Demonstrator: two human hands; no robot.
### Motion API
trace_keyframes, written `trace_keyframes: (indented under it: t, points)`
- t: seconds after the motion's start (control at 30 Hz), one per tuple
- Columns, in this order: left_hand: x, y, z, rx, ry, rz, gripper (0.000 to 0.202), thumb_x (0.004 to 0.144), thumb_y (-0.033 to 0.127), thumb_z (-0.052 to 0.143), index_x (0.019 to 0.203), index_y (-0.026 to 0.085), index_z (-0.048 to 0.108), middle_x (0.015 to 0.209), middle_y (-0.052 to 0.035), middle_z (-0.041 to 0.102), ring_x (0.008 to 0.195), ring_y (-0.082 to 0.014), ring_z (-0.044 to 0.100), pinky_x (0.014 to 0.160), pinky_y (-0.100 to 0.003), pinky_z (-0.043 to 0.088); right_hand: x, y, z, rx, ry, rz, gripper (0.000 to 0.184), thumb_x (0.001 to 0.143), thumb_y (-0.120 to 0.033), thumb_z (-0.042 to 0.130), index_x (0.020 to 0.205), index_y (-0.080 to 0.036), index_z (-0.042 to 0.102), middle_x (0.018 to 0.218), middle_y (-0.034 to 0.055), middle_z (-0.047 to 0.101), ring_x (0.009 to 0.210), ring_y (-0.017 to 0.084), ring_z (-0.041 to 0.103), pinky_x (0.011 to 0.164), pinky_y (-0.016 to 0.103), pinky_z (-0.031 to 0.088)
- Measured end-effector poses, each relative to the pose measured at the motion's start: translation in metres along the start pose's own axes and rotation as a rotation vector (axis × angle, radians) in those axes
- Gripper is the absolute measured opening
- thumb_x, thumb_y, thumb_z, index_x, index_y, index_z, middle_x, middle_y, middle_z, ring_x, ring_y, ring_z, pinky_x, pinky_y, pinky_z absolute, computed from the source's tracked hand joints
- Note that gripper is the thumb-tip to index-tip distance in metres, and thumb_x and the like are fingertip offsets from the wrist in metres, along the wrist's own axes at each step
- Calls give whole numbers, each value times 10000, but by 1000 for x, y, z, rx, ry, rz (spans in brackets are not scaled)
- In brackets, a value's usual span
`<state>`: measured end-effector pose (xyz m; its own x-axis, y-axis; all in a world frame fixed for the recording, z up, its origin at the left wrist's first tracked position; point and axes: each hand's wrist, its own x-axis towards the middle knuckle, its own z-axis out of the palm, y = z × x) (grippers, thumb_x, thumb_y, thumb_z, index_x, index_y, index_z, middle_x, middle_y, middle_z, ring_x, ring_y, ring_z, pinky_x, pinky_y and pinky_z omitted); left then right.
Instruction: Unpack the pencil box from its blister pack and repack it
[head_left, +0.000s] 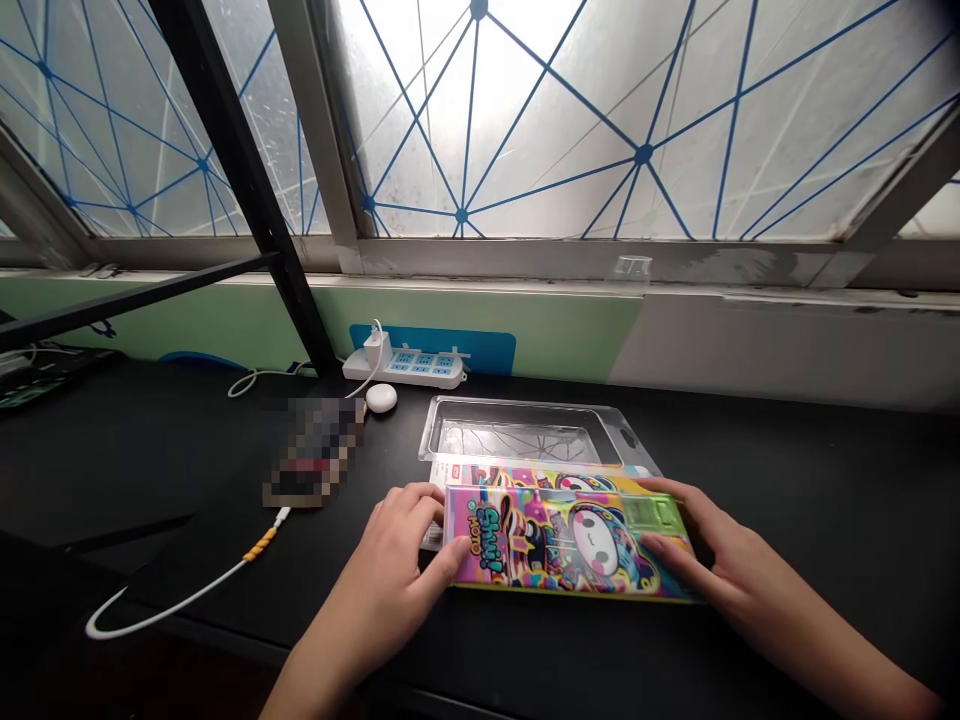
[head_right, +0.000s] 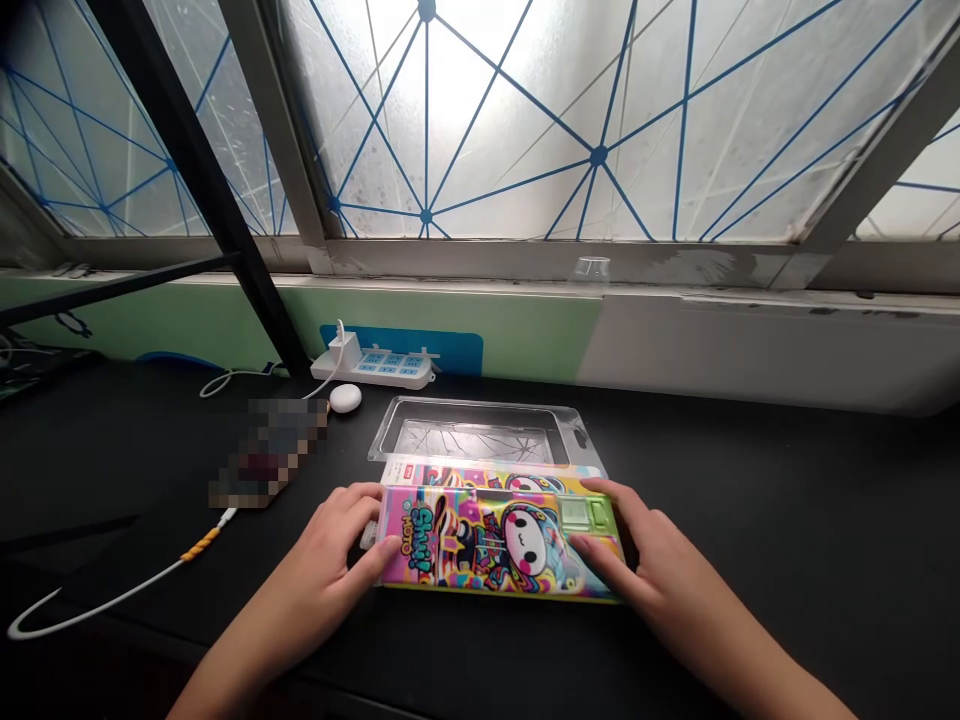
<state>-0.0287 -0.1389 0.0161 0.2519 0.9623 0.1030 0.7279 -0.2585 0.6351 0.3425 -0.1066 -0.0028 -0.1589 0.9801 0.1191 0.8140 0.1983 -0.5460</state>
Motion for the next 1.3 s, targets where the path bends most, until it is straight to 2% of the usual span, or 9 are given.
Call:
trace_keyframes:
  t: [0.17,0.33,0.43,0.57,0.7,0.9,1.07,1.2,1.3]
  points:
    - [-1,-6,3,2,64,-27,461,1008,551,492,1345,249,577,1407,-112,579,1300,-322,515,1090,-490,437,1,-12,-2,-328,131,-253,455,961,-592,503,1185,-248,698,1060,99,725,873,295,704,741,439,543]
    - [-3,-10,2,-47,29,-3,669,881,595,695,1437,264,524,1382,-114,603,1285,-335,535,1090,-489,456,7,-55,9,-448,196,-517,288,1017,-412,505,1164,-217,657,1124,110,694,1002,293,657,797,426,471]
    - [-4,-13,2,-66,23,26,866,733,525,871,1472,280,492,1387,-103,600,1274,-330,547,1092,-472,468,17,-85,24,-429,128,-558,267,1023,-351,498,1197,-195,628,1098,113,689,1020,299,631,840,442,470]
    - [-4,-16,3,-78,32,36,832,734,446,891,1457,288,512,1363,-93,611,1254,-311,562,1093,-463,470,30,-108,40,-402,53,-510,246,1034,-326,458,1099,-170,636,1005,113,647,913,282,593,799,449,485]
    - [-2,-16,1,-67,18,-1,852,711,468,898,1454,274,527,1295,-102,624,1205,-318,577,1062,-470,485,35,-110,45,-385,79,-501,257,1050,-256,384,962,-190,616,932,95,606,844,252,554,758,422,482]
    - [-1,-9,-5,-54,-33,-15,759,742,512,864,1412,292,582,1225,-98,644,1141,-319,582,1001,-459,509,35,-113,44,-354,322,-570,220,1054,-236,381,923,-209,556,912,95,610,844,249,558,755,405,480]
    - [-3,-8,-3,-103,-8,-13,678,818,431,823,1436,339,560,1339,-77,640,1257,-318,562,1071,-453,484,26,-114,32,-377,522,-756,48,1012,-198,521,1042,-205,558,940,75,670,871,231,621,912,454,486]
    - [-7,-11,-3,-116,45,27,724,916,397,716,1567,345,404,1574,-73,489,1448,-314,451,1186,-474,402,1,-114,18,-347,478,-919,197,952,-121,591,1117,-224,623,917,28,735,854,198,692,1037,455,458]
    - [-11,-15,-9,-100,-53,58,615,971,355,615,1558,347,433,1656,-45,359,1529,-316,333,1239,-523,311,-22,-107,16,-261,384,-942,317,931,-111,582,1202,-260,652,933,22,777,895,215,731,1015,437,496]
